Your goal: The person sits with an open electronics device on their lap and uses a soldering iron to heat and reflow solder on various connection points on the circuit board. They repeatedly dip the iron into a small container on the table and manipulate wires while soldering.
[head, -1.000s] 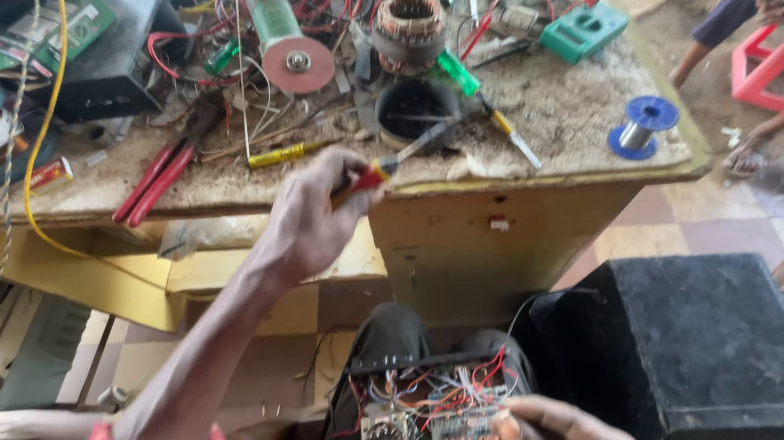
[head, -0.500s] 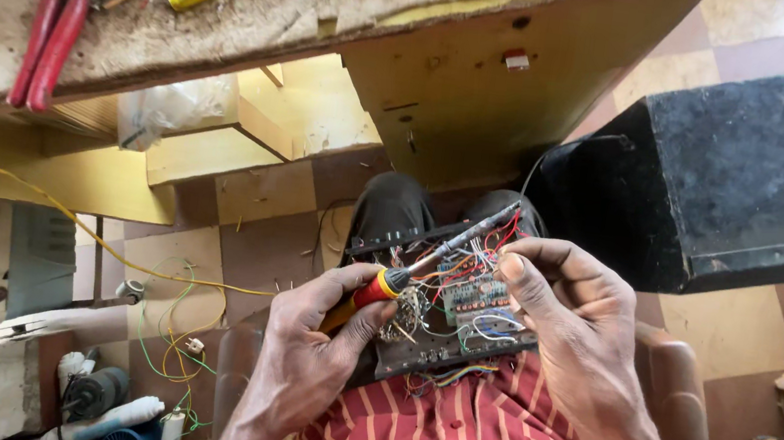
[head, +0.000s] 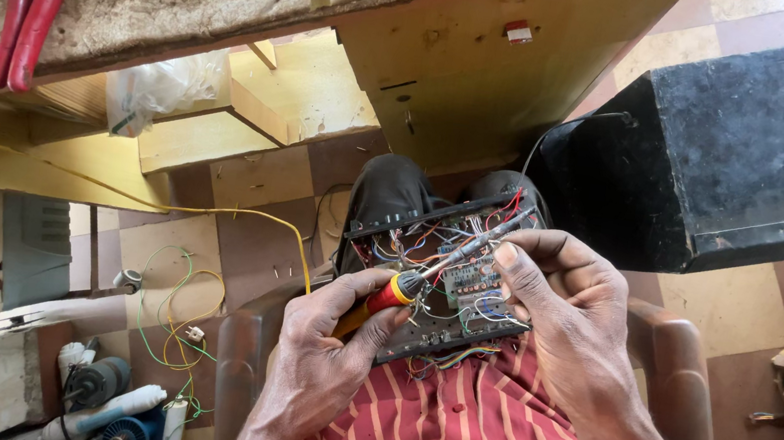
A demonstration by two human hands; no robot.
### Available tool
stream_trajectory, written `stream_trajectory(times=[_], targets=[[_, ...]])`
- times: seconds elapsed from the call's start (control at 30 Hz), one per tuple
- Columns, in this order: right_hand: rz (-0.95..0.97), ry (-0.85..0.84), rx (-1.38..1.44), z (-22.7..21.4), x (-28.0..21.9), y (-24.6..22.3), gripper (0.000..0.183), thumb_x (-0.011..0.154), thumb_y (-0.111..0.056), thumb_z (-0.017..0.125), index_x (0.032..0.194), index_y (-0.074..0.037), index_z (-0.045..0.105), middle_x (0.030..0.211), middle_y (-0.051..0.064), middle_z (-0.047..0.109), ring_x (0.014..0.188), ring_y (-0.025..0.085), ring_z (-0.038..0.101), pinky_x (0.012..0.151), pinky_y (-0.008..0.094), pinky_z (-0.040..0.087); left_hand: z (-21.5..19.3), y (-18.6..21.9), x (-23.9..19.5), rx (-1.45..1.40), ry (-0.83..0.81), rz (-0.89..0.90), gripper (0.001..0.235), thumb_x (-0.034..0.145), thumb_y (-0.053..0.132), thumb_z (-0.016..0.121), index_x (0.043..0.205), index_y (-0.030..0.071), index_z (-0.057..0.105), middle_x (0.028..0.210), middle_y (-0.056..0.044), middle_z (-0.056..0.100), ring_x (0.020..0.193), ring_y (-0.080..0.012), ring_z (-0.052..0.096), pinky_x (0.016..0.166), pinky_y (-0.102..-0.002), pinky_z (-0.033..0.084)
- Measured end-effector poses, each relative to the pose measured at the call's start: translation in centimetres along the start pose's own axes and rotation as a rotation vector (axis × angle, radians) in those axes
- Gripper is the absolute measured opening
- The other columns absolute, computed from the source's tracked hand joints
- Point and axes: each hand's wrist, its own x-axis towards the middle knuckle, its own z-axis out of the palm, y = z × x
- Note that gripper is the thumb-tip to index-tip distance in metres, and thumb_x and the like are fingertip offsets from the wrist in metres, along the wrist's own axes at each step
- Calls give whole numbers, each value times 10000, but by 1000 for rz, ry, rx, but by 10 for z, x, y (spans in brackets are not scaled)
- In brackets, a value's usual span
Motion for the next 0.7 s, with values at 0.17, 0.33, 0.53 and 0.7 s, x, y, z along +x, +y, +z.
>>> stream_trajectory(times=[0.17, 0.33, 0.53, 0.7], targets=[[-27, -4, -1, -2, 1, 0, 159, 942, -85, 725, 1053, 28, 713, 770, 4, 679, 634, 18, 563, 562, 165, 445, 2, -1, 2, -4, -22, -8, 298, 889, 74, 764, 1181, 32, 723, 970, -61, 807, 848, -86, 727, 782, -245, 603], [-11, -1, 19, -2, 1, 1, 161, 945, -80, 717, 1062, 29, 704, 790, 7, 685, 653, 19, 574, 574, 165, 455, 5, -4, 3, -17, -28, -29, 303, 882, 72, 766, 1180, 36, 726, 951, -56, 807, 832, -80, 720, 769, -241, 599], [2, 6, 10, -4, 1, 0, 163, 938, -72, 718, 1063, 30, 700, 796, 7, 680, 653, 20, 560, 576, 166, 442, 6, -4, 4, -11, -41, -21, 295, 885, 73, 764, 1176, 40, 733, 952, -58, 807, 834, -80, 714, 773, -244, 591], [-22, -3, 24, -5, 1, 1, 166, 942, -74, 719, 1071, 30, 701, 803, 0, 672, 662, 19, 551, 577, 167, 434, 6, -4, 5, 11, -48, -22, 298, 878, 74, 770, 1172, 41, 732, 938, -56, 810, 820, -77, 709, 768, -242, 585]])
